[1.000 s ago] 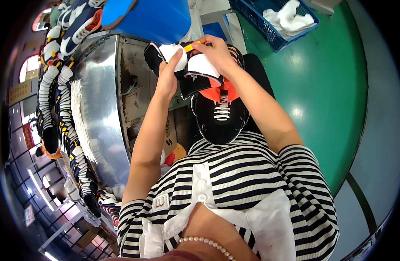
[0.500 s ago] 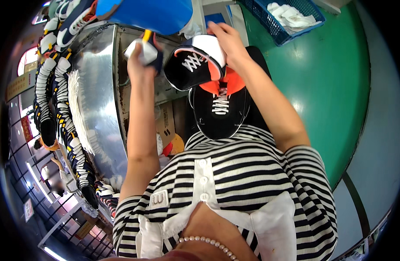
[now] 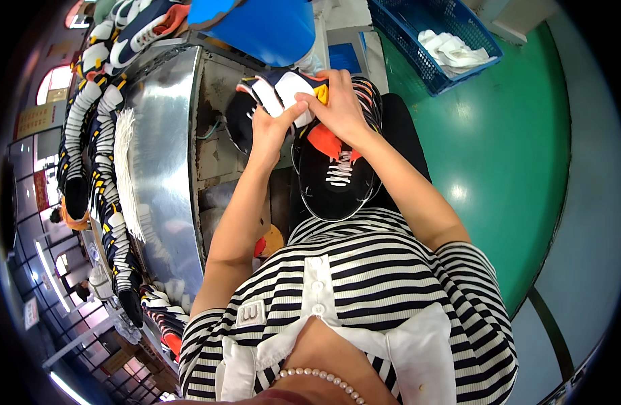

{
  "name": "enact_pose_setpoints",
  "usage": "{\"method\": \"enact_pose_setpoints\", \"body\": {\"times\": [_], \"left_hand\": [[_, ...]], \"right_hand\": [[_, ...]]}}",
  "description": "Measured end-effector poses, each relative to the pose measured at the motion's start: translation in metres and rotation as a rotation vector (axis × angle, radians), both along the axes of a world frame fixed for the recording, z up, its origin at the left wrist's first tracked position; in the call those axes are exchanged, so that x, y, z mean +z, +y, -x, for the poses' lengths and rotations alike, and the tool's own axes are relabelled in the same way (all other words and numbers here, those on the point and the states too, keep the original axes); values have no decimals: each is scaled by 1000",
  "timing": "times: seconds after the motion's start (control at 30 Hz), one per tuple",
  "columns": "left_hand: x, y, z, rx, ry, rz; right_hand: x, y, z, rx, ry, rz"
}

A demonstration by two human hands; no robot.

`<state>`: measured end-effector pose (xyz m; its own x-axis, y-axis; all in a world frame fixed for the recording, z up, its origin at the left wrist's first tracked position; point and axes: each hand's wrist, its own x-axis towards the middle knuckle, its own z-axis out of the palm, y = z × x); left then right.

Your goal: The person picks up pairs of shoe uppers, applies a yellow adhesive label to the heel area of each shoe, and places them into a stack.

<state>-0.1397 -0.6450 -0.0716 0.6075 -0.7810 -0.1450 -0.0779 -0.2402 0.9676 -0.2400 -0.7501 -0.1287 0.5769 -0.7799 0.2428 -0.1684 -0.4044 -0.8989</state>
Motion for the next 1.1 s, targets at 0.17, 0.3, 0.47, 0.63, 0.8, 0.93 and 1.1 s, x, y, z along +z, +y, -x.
{"method": "enact_pose_setpoints", "body": {"times": [0.17,0.3,0.47,0.63,0.8,0.93,1.1], "left_hand": [[-18,-10,-19,119,161,113],[-33,-23,-38,92,119,180],[-47,-46,-79,96,742,115],[-29,-60,-83,347,877,-24],[44,17,-65,524,621,312],[130,67,-16,215,129,564],[97,77,-147,871,-275,639]], "right_hand": [[-5,-19,-10,65,-412,-690],[-26,-38,-18,132,-500,-936],[-34,-57,-33,160,-450,-1234],[-30,-79,-43,147,-310,-951],[-17,-58,14,250,372,-94],[-42,-20,41,403,760,370],[-11,-13,41,306,580,298]]}}
